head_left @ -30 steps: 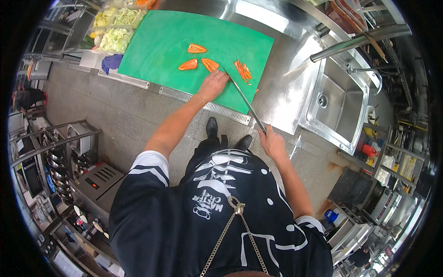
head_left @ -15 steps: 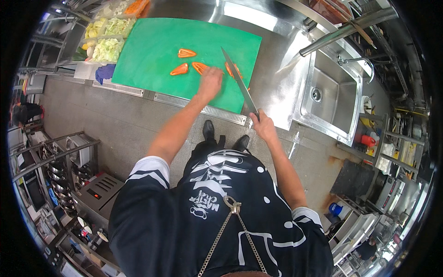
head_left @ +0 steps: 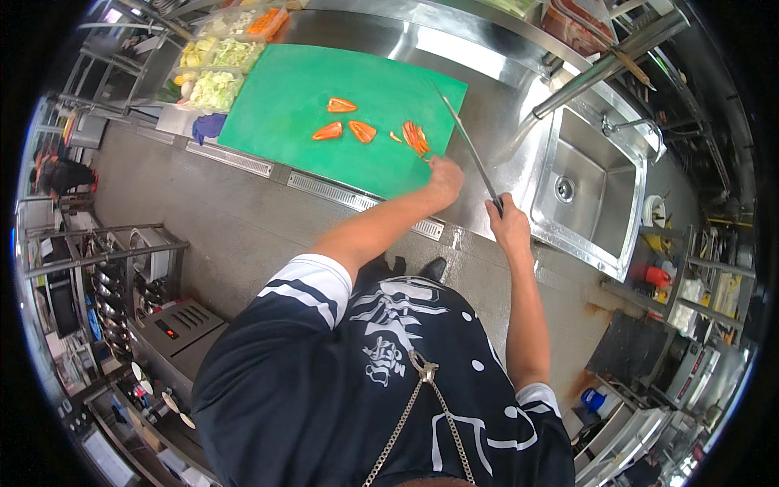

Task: The person slices red bell peppers on a green cutting board, transfers them to a metal bowl, and adds them to a wok with other vegetables. They then whisk eggs in a bowl and pour the beaten eggs into the wok while stirring the contents.

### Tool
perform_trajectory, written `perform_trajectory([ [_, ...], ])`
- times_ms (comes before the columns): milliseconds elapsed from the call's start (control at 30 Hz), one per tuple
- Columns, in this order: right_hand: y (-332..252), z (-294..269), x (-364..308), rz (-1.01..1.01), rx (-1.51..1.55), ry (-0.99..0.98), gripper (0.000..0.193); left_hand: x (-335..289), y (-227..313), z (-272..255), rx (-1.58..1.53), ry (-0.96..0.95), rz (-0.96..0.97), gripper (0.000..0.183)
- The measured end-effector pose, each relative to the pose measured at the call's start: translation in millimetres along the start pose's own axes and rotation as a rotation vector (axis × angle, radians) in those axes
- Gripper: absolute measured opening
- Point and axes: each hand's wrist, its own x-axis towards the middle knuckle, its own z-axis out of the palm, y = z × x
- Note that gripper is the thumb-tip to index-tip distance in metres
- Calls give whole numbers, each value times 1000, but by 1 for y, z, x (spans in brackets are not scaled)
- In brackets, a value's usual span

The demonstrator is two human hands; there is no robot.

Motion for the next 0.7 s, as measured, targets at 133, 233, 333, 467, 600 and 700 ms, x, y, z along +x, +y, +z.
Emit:
perform_trajectory([
  [133, 23, 9, -7, 18, 51, 10, 37, -42, 15, 30, -183, -55, 151, 23],
  [233, 34, 14, -6, -12, 78, 6, 38, -124, 33, 75, -328, -201, 95, 18],
  [333, 33, 20, -5, -10, 81, -47, 38, -201, -26, 129, -427, -134, -176, 23],
  [467, 9, 38, -12, 3, 269, -156, 38, -250, -171, 152, -341, 20, -614, 43],
  [600, -29, 67, -23, -62, 202, -205, 40, -214, -238, 101, -522, 324, -544, 61],
  [700, -51, 84, -29, -25, 235, -174, 40, -150, -246, 64, -446, 460, -284, 55],
])
